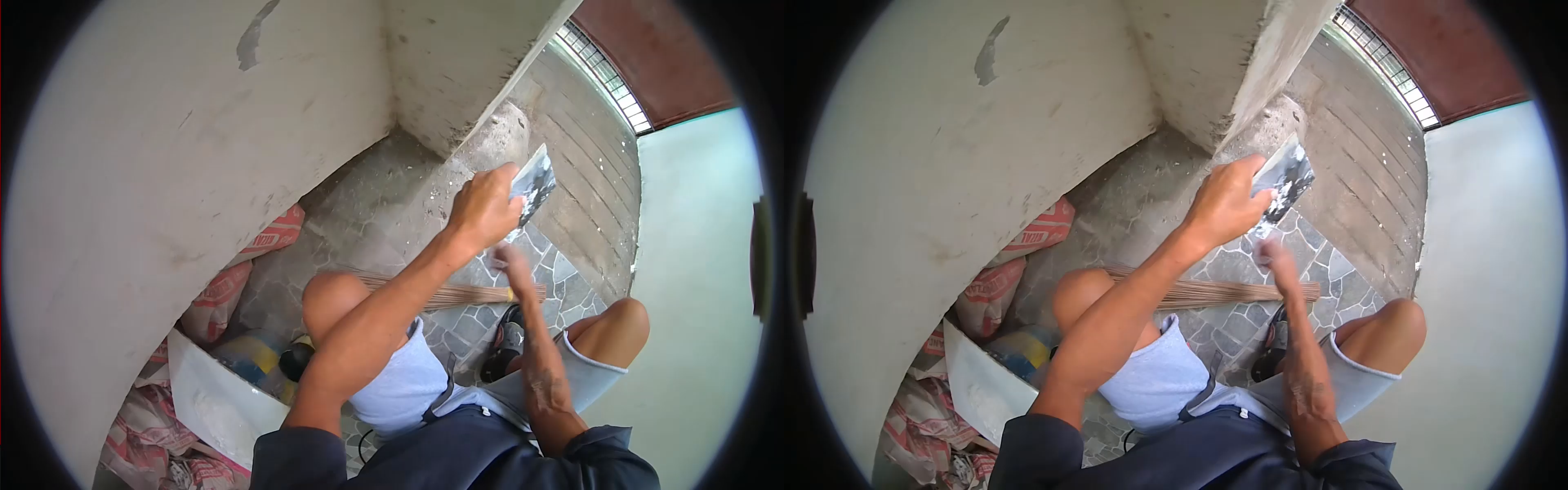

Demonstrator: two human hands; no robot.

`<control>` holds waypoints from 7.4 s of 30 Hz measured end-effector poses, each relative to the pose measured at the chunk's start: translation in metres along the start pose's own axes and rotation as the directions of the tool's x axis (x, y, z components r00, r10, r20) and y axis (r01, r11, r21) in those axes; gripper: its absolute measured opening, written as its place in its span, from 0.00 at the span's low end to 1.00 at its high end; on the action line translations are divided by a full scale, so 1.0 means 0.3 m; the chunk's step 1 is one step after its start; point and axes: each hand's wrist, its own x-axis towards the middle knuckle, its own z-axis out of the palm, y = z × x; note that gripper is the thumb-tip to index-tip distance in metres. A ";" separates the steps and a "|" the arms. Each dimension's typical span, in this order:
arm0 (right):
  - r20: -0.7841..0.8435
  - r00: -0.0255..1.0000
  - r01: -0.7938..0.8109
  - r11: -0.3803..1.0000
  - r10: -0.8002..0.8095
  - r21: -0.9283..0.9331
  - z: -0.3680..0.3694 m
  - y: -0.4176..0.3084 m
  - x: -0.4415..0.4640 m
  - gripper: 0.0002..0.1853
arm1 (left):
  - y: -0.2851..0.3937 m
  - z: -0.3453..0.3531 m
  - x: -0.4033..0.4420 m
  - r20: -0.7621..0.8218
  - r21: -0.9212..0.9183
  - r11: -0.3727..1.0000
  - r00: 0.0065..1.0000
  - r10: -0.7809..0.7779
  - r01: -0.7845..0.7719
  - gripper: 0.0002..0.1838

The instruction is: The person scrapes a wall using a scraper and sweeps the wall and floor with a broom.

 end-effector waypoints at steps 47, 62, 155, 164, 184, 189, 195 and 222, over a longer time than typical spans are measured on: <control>0.128 0.981 -0.034 0.783 0.144 -0.621 0.344 0.037 -0.502 0.29 | 0.180 0.167 -0.148 0.302 -0.234 0.922 0.878 0.370 -0.308 0.12; 0.202 0.943 0.332 0.728 -0.263 -0.600 0.319 0.042 -0.428 0.25 | 0.172 0.253 -0.187 0.383 -0.221 0.886 0.799 0.463 -0.407 0.08; 0.004 0.999 0.028 0.449 -0.052 -0.893 -1.242 -0.654 0.179 0.33 | 0.504 0.204 -0.521 -0.010 0.589 0.789 0.978 -0.211 0.176 0.08; 0.320 0.934 0.337 0.097 -0.159 -0.937 -1.183 -0.582 0.460 0.31 | 0.398 0.249 -0.499 -0.004 0.552 0.788 0.946 -0.324 0.273 0.09; -0.028 0.508 0.834 0.483 -0.861 0.268 -0.235 -1.119 -0.262 0.28 | 0.363 0.086 -0.550 -0.389 0.525 0.656 0.839 -0.381 0.542 0.09; 0.031 0.862 0.488 0.844 -0.506 0.223 0.058 -0.723 -0.005 0.27 | 0.380 0.107 -0.598 -0.401 0.520 0.663 0.839 -0.368 0.539 0.09; -0.100 0.962 0.261 0.963 -0.253 0.071 0.030 -0.348 0.038 0.26 | 0.328 0.095 -0.680 -0.361 0.637 0.579 0.860 -0.360 0.509 0.09; 0.155 0.984 -0.166 0.773 0.088 0.612 -0.432 -0.672 0.319 0.32 | 0.325 0.097 -0.612 -0.304 0.649 0.643 0.913 -0.271 0.407 0.09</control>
